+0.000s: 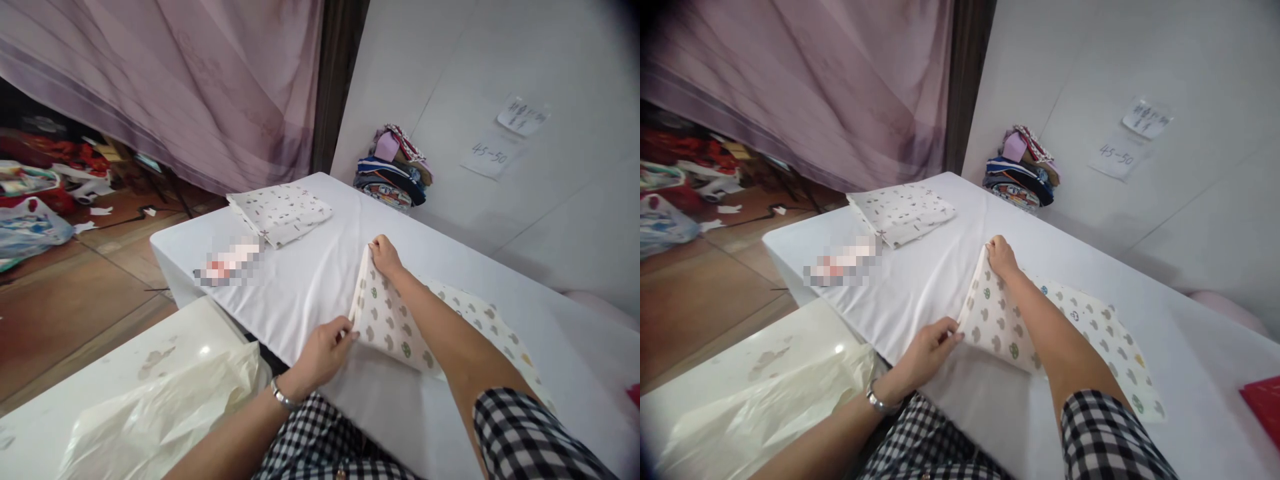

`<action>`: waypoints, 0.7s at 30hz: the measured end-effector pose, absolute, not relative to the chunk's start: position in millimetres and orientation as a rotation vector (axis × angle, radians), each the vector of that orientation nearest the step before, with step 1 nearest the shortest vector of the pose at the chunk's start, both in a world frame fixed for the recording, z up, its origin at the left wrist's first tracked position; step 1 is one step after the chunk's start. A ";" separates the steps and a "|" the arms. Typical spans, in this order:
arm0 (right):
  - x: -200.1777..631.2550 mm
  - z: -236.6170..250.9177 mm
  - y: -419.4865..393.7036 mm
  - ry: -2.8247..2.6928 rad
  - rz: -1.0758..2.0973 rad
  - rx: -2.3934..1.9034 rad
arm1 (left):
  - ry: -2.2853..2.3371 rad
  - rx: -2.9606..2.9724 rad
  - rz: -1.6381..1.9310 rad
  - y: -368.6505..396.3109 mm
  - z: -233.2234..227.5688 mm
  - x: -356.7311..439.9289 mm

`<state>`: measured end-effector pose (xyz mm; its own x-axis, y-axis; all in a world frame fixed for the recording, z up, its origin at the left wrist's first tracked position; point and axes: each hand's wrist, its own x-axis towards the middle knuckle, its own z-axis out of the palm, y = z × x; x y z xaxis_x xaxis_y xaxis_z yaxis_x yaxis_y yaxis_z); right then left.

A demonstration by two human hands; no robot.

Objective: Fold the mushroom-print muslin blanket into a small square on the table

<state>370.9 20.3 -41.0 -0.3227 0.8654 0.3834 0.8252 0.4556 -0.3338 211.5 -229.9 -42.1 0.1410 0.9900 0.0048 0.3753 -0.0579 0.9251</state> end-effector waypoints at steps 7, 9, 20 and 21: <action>335.4 -69.9 23.7 -2.396 0.127 -1.567 | 1.905 1.591 0.798 -215.4 -53.5 189.0; 333.6 -73.6 23.4 -2.406 0.133 -1.572 | 1.936 1.625 0.782 -217.5 -60.8 188.8; 335.0 -57.5 8.5 -2.345 0.113 -1.620 | 2.033 1.686 0.785 -213.3 -67.1 191.8; 335.1 -57.3 0.5 -2.349 0.085 -1.569 | 2.033 1.686 0.789 -213.0 -66.8 191.6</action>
<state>335.1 0.5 -57.3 -0.3491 0.9095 0.2258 0.8909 0.3969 -0.2210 191.6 -213.0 -66.8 -0.2061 0.9766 0.0608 0.7619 0.1211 0.6363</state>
